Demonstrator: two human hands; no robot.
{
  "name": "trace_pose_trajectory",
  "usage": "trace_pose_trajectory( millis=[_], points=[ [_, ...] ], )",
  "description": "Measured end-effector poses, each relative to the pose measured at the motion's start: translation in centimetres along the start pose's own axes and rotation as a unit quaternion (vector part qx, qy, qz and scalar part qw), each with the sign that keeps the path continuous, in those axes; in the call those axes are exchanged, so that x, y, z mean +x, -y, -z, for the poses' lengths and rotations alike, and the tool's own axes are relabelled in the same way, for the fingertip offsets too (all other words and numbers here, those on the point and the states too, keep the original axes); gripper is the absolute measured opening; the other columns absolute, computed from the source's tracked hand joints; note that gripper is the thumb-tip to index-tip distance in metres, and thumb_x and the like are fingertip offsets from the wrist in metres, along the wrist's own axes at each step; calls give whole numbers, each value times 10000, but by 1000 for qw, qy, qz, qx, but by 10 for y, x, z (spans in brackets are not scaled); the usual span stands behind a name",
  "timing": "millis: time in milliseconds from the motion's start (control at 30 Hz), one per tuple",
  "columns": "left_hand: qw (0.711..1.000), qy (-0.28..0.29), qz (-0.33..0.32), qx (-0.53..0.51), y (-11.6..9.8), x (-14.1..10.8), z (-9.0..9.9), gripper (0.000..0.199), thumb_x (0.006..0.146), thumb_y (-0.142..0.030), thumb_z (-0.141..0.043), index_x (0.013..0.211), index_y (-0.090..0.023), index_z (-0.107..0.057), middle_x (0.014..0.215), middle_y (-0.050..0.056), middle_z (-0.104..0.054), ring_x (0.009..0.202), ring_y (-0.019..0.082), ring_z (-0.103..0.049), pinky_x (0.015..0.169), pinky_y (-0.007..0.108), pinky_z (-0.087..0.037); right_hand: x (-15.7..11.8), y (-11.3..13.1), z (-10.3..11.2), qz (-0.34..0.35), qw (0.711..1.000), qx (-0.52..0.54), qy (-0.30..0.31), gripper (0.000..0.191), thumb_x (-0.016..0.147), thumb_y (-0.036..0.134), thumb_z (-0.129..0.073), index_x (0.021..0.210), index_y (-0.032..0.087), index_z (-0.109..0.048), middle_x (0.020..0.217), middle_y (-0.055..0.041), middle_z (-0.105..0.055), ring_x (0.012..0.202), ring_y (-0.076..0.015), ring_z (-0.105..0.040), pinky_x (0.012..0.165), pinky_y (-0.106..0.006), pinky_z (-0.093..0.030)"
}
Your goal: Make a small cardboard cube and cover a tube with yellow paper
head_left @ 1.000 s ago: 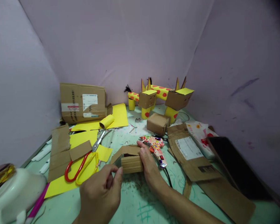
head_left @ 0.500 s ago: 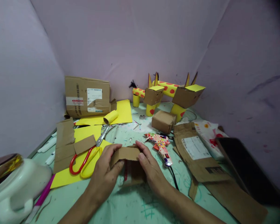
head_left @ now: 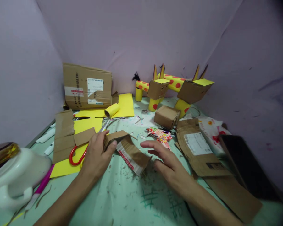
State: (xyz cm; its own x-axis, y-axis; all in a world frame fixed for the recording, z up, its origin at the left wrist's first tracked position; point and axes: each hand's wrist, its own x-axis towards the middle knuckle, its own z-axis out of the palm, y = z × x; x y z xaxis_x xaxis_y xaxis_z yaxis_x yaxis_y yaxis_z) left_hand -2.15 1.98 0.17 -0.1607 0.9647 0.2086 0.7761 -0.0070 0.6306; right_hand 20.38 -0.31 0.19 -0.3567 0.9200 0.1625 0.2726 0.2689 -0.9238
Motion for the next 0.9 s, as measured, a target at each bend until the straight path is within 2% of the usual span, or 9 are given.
trace_pose_trajectory(
  millis=[67, 167, 233, 333, 400, 467, 600, 700, 900],
  points=[
    [995, -47, -67, 51, -5, -5, 4, 590, 750, -458, -558, 1240, -138, -483, 1245, 159, -502, 1207, 354, -426, 1008, 540, -346, -5, -3, 7, 45, 997, -56, -6, 585, 682, 12, -434, 1207, 260, -511, 1265, -46, -543, 1191, -219, -469, 954, -401, -402],
    [963, -158, -203, 81, -20, -25, 10, 511, 742, -363, -617, 1193, -143, -520, 1231, 161, -504, 1172, 342, -469, 1002, 516, -370, -7, -13, 6, 40, 994, -100, -8, 426, 724, 57, -502, 1117, 207, -571, 1111, -85, -619, 1056, -238, -550, 868, -400, -449],
    [958, -110, -262, 43, -30, -42, 8, 365, 754, -267, -606, 1105, -179, -563, 1111, 109, -581, 1021, 264, -576, 884, 398, -486, -5, -18, 1, 5, 996, -91, -12, 254, 769, 132, -534, 1004, 177, -618, 974, -92, -659, 914, -232, -596, 799, -395, -475],
    [979, 79, -187, -2, -36, -58, -4, 431, 707, -214, -624, 1133, -195, -565, 1073, 79, -636, 767, 193, -644, 639, 301, -551, -3, -20, -5, -32, 997, -58, -35, 192, 774, 184, -553, 946, 163, -636, 897, -88, -678, 778, -208, -610, 712, -361, -498],
    [981, 151, -117, -29, -35, -61, -15, 356, 712, -182, -611, 1067, -207, -616, 1009, 57, -672, 753, 188, -657, 660, 304, -556, -6, -17, -2, -35, 998, -47, -37, 242, 763, 190, -560, 991, 163, -634, 910, -84, -686, 752, -195, -616, 687, -337, -505],
    [976, 185, -98, -64, -32, -60, -24, 189, 757, -169, -566, 908, -217, -669, 964, 43, -687, 838, 190, -666, 731, 302, -548, -10, -12, 7, -28, 997, -61, -41, 281, 762, 208, -566, 1032, 173, -632, 939, -79, -694, 770, -194, -628, 682, -320, -505],
    [971, 173, -149, -63, -27, -60, -30, 200, 826, -189, -473, 746, -202, -656, 977, 65, -682, 863, 198, -674, 710, 310, -545, -11, 0, 36, -105, 966, -189, -139, 221, 809, 357, -541, 873, 184, -663, 836, -75, -703, 729, -219, -637, 600, -296, -451],
    [973, 146, -172, -40, -25, -64, -31, 220, 842, -212, -446, 769, -206, -654, 997, 74, -682, 851, 210, -683, 695, 333, -556, 0, -1, 50, -231, 920, -301, -94, 319, 786, 463, -557, 616, 200, -618, 575, -55, -630, 563, -221, -564, 506, -290, -317],
    [976, 127, -175, -22, -22, -65, -31, 238, 862, -240, -430, 770, -216, -648, 1023, 69, -698, 863, 211, -690, 727, 318, -566, 23, -17, 48, -282, 919, -241, -132, 259, 636, 393, -682, 517, 216, -535, 465, -2, -504, 500, -178, -479, 465, -267, -218]
  ],
)
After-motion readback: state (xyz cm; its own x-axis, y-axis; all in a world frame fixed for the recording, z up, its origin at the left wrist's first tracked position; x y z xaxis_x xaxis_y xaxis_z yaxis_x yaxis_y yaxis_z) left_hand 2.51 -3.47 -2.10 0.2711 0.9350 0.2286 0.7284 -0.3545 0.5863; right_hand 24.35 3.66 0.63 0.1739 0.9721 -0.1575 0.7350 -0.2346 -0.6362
